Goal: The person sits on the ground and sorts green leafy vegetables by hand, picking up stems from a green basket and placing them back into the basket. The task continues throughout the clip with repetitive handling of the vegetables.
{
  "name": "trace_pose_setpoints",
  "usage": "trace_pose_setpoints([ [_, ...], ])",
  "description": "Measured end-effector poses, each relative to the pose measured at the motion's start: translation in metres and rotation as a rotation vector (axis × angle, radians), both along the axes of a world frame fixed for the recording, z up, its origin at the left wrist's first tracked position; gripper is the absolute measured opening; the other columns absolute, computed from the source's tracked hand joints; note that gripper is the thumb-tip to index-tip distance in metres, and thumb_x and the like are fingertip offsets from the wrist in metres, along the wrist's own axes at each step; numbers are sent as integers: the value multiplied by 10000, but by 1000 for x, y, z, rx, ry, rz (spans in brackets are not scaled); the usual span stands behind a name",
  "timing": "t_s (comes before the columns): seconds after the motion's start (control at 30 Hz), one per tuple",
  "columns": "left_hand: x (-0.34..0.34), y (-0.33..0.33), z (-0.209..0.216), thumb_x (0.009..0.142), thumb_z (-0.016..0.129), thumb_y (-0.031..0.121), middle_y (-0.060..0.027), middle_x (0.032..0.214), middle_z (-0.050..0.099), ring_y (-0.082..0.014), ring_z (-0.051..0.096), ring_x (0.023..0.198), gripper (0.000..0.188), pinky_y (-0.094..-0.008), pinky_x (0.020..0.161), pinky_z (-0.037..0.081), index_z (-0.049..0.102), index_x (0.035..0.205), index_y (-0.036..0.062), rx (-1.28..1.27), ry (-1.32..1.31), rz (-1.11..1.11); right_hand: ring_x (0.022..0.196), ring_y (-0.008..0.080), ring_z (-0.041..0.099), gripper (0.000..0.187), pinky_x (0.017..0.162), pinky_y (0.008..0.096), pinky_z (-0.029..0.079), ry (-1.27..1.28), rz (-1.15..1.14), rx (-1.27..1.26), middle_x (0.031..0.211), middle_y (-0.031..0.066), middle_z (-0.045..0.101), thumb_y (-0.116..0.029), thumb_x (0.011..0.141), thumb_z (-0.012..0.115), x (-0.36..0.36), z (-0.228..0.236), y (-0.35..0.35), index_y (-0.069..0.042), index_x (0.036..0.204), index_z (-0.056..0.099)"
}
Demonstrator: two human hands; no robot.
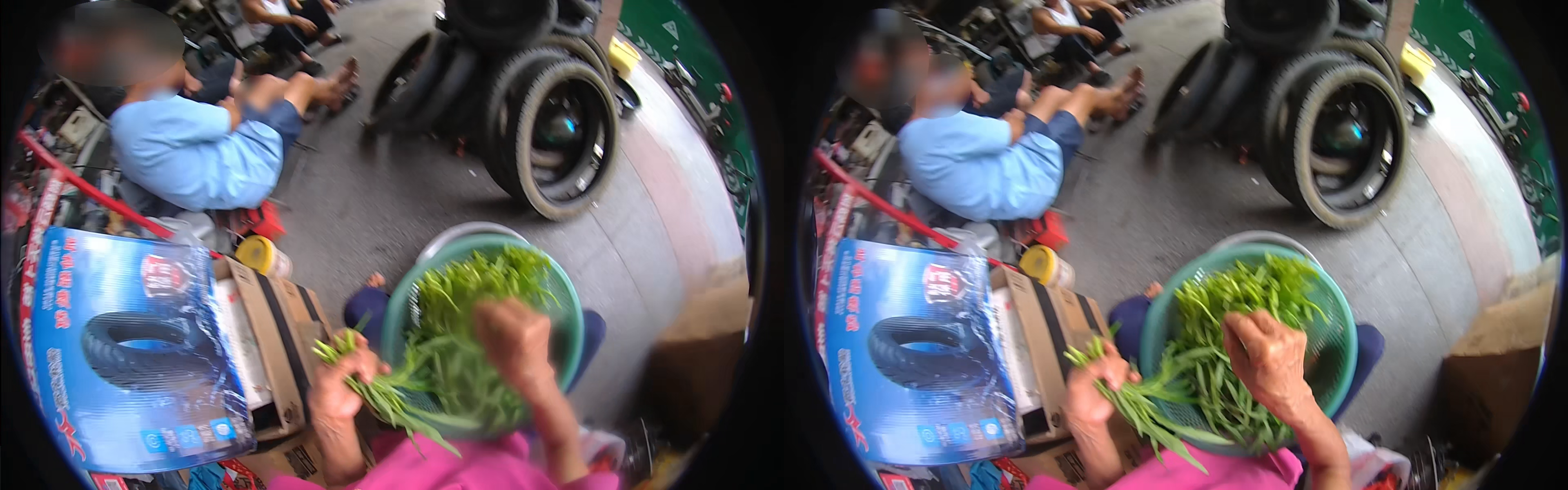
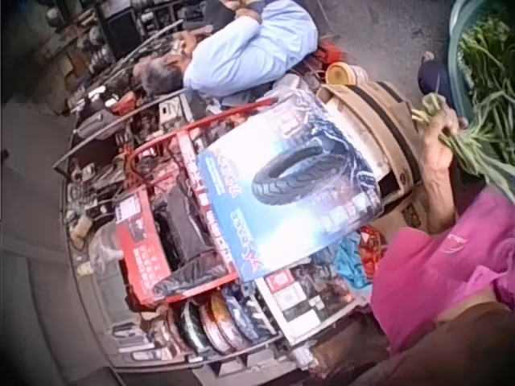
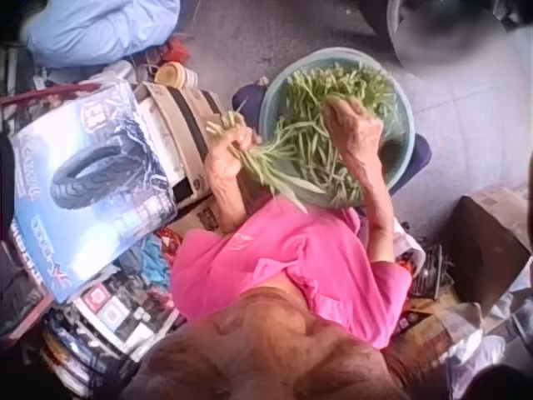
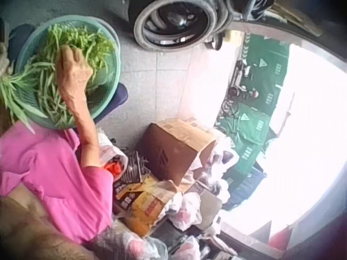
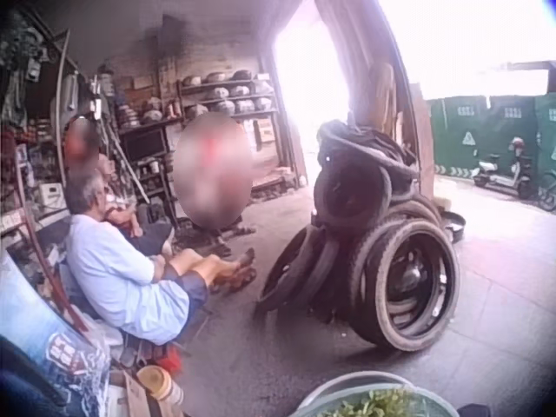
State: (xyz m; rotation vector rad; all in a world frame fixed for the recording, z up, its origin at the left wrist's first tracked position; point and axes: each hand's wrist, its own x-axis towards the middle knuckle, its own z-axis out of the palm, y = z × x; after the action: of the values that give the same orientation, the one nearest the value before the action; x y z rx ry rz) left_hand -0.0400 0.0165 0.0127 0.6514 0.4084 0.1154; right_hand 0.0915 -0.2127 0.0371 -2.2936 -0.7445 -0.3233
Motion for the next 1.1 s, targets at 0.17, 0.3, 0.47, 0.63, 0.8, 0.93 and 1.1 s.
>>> trace_pose_setpoints([
  [0.17,-14,-1,1,856,680,59,-1,612,513,-124,509,539,240,-354,615,485,607,1083,30,-70,-30,-174,606,304,621,206,529,442,408,-3,-70,-358,727,98,614,-211,783,705,4,-62,37,-81,692,573],
  [0.3,-8,-13,-17,887,697,180,-75,630,599,-183,558,476,174,-318,460,481,670,929,13,247,59,-60,505,282,590,223,489,426,434,-61,-89,-281,614,97,582,-212,775,694,4,-46,28,-104,623,573],
  [0.47,5,-45,1,881,717,147,-28,668,625,-86,550,522,160,-240,467,419,706,944,1,654,231,-143,572,297,613,114,523,397,473,255,68,-52,698,136,632,-176,772,734,-30,18,7,-82,809,681],
  [0.63,20,-72,14,904,692,96,-37,813,640,-73,574,669,103,-238,559,424,710,862,4,693,45,-217,575,331,634,207,543,401,483,460,136,58,678,167,638,-257,857,679,-55,31,0,-50,848,697],
  [0.8,25,-80,29,893,705,108,-9,752,650,-71,572,628,96,-233,539,429,710,920,16,621,175,-269,571,279,647,167,544,376,496,526,163,85,681,154,652,-211,875,694,-62,27,-13,-51,916,714],
  [0.93,21,-73,13,895,700,110,-13,742,656,-65,576,622,105,-225,534,435,709,946,19,701,130,-333,554,265,622,153,537,339,504,431,56,324,783,149,680,-93,851,711,-56,37,-27,-38,994,703],
  [1.1,26,-79,-9,892,677,80,-29,739,662,-67,593,649,133,-249,566,484,693,995,-4,834,48,-476,618,289,640,188,536,364,506,103,198,215,827,127,678,-101,829,730,-44,32,-33,-56,1008,689],
])
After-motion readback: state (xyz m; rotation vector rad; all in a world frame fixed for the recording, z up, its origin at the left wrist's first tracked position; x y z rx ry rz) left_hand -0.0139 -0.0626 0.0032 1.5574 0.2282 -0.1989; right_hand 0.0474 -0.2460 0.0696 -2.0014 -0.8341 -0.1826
